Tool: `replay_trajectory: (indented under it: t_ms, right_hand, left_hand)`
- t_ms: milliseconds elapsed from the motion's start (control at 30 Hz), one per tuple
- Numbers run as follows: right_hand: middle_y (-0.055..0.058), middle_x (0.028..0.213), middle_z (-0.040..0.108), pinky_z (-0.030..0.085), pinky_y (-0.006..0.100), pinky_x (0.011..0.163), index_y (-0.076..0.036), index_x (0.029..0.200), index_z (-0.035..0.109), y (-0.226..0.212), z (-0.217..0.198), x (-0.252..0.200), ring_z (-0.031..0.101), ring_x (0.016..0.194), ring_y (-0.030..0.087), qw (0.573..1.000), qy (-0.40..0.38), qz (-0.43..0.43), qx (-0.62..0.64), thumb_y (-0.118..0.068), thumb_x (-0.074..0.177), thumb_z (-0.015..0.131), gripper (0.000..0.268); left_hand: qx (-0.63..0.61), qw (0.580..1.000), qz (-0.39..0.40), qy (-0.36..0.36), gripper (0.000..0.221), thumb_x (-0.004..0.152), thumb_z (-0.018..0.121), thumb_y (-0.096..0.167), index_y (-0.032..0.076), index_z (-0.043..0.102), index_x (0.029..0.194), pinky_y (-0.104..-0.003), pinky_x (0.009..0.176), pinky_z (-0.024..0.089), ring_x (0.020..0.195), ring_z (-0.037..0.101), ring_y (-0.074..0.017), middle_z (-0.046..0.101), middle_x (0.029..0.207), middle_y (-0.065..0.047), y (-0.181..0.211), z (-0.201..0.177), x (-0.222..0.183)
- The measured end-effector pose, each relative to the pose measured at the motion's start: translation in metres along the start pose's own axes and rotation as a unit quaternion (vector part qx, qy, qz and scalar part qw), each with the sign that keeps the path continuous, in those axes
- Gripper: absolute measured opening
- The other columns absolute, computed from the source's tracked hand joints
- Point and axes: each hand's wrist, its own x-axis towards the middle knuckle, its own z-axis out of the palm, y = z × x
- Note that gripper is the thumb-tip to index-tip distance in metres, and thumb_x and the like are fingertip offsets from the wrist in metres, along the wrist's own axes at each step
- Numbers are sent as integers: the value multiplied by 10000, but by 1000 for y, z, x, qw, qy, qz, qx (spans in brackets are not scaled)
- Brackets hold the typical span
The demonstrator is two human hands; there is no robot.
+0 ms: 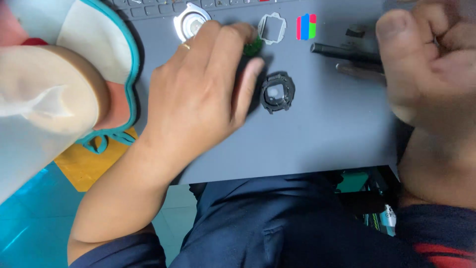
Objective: The person is cleaning various disassembled watch components using a microfiber cloth on a specialized repair mat.
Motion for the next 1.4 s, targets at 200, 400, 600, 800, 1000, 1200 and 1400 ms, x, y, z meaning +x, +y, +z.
replay_trajectory:
  t_ms: [200,400,600,800,1000,1200,1400]
  right_hand:
    - [80,512,198,138,286,476,-4,556,206,-19,-14,2,225,469,173,999,17,-14,-43,162,1082,422,592]
    - [62,587,144,100,322,526,-3,724,191,14,-14,12,154,521,144,987,95,-126,22,198,1033,433,441]
    - [34,499,141,89,286,489,-47,600,135,-6,-14,19,132,450,117,986,86,-126,64,140,954,394,478]
    - [74,585,180,141,326,548,-6,680,201,1,-22,12,177,547,155,982,135,-135,-4,155,1014,455,450]
    - [52,552,194,167,317,538,-26,630,174,-2,-36,7,191,529,151,983,150,-73,-76,109,1033,481,524]
    - [142,855,534,382,375,556,1,978,527,65,-57,-5,517,738,276,950,123,25,-287,-105,1034,612,147]
    - [103,865,399,361,300,654,21,1030,485,92,-60,-8,379,715,190,977,76,27,-198,21,934,705,240]
  left_hand:
    - [-63,997,-11,39,138,803,428,54,44,437,940,-412,339,302,607,404,-322,347,805,-121,0,5,3]
    - [-25,993,6,114,186,749,457,18,35,466,934,-393,397,336,541,417,-328,389,817,-118,-5,5,1]
    - [-7,999,-29,27,277,732,573,238,86,464,936,-391,409,388,650,497,-305,426,828,-80,1,4,1]
    - [-17,998,10,57,331,778,562,250,88,440,1040,-405,378,369,651,439,-296,358,838,-99,5,10,7]
    - [-8,997,-10,82,284,802,527,289,73,507,985,-418,341,359,663,449,-290,389,809,-93,0,27,8]
    - [-18,991,10,134,170,826,519,204,103,508,962,-385,368,336,626,425,-274,381,785,-77,0,17,5]
    - [-77,990,113,37,200,796,477,111,44,481,985,-394,512,380,698,449,-296,403,804,-111,-2,-11,2]
